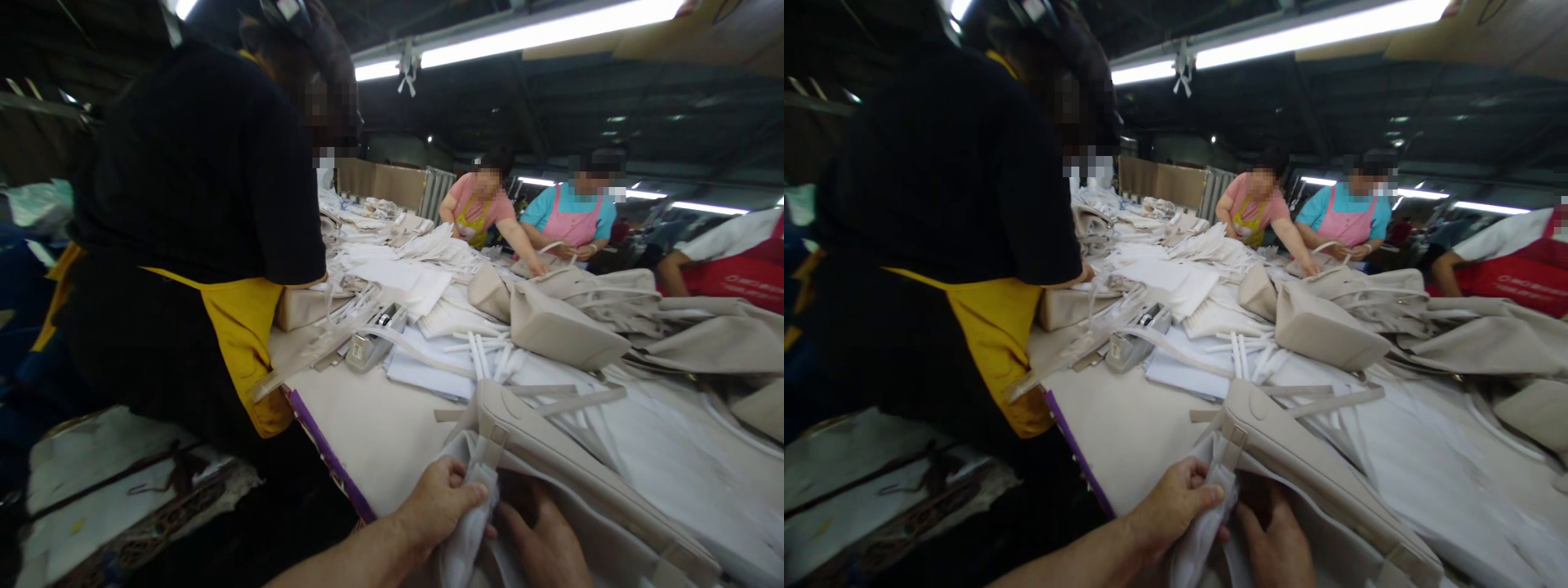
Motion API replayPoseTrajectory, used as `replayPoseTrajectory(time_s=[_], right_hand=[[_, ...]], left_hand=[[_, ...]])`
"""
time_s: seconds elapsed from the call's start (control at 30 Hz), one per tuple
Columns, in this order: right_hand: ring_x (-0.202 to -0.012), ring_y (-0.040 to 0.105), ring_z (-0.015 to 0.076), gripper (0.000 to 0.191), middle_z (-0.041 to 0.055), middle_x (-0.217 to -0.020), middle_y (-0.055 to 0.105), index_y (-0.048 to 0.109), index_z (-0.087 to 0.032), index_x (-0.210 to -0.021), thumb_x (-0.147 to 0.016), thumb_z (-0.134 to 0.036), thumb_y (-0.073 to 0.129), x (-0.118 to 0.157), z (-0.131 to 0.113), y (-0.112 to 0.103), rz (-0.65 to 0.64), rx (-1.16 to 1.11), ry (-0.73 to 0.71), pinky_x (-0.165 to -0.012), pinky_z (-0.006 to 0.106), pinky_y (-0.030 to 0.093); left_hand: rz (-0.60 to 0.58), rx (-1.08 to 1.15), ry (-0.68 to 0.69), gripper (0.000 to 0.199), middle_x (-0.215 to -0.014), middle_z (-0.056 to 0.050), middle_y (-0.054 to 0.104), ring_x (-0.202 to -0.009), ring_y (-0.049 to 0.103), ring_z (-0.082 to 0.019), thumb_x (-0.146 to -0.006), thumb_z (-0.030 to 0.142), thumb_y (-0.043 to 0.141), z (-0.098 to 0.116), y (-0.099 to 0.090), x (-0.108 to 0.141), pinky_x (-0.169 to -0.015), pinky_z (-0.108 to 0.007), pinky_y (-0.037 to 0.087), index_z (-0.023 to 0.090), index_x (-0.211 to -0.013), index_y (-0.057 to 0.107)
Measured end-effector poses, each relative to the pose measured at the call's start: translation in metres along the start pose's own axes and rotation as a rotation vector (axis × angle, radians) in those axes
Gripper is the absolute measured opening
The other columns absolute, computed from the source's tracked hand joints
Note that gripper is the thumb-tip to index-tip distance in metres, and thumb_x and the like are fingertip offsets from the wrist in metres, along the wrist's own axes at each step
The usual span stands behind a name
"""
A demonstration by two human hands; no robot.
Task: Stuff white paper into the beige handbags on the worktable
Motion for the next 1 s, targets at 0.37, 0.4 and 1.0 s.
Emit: replayPoseTrajectory(time_s=[0.37,0.4,1.0], right_hand=[[-0.101,0.061,0.0274,0.041,0.011,-0.106,0.067,0.053,-0.016,-0.107,-0.074,-0.038,0.045,-0.004,-0.009,0.009,-0.101,-0.061,0.153,-0.091,0.036,0.044],[-0.103,0.06,0.028,0.044,0.0113,-0.108,0.066,0.051,-0.016,-0.11,-0.074,-0.041,0.046,-0.003,-0.006,0.008,-0.11,-0.034,0.16,-0.092,0.037,0.043],[-0.103,0.058,0.024,0.04,0.0076,-0.108,0.065,0.053,-0.019,-0.108,-0.075,-0.04,0.045,-0.001,0.004,0.004,-0.163,-0.09,0.13,-0.096,0.037,0.038]], left_hand=[[-0.087,-0.004,0.002,0.039,-0.071,-0.004,0.065,-0.049,0.062,-0.015,-0.06,0.033,0.068,0.002,-0.002,-0.001,-0.046,-0.025,0.047,0.012,-0.087,0.049],[-0.083,-0.004,0.004,0.038,-0.07,-0.003,0.065,-0.049,0.061,-0.015,-0.061,0.033,0.067,0.002,-0.002,-0.001,-0.045,-0.025,0.047,0.012,-0.086,0.049],[-0.146,-0.008,0.007,0.035,-0.079,-0.006,0.066,-0.05,0.062,-0.015,-0.068,0.026,0.064,0.0,-0.006,0.0,-0.047,-0.025,0.049,0.01,-0.098,0.055]])
Point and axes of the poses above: each hand's wrist, its own x-axis away from the middle knuckle, its own y-axis out of the palm, z = x × y, the point moved 1 cm from there along -x, towards the middle knuckle
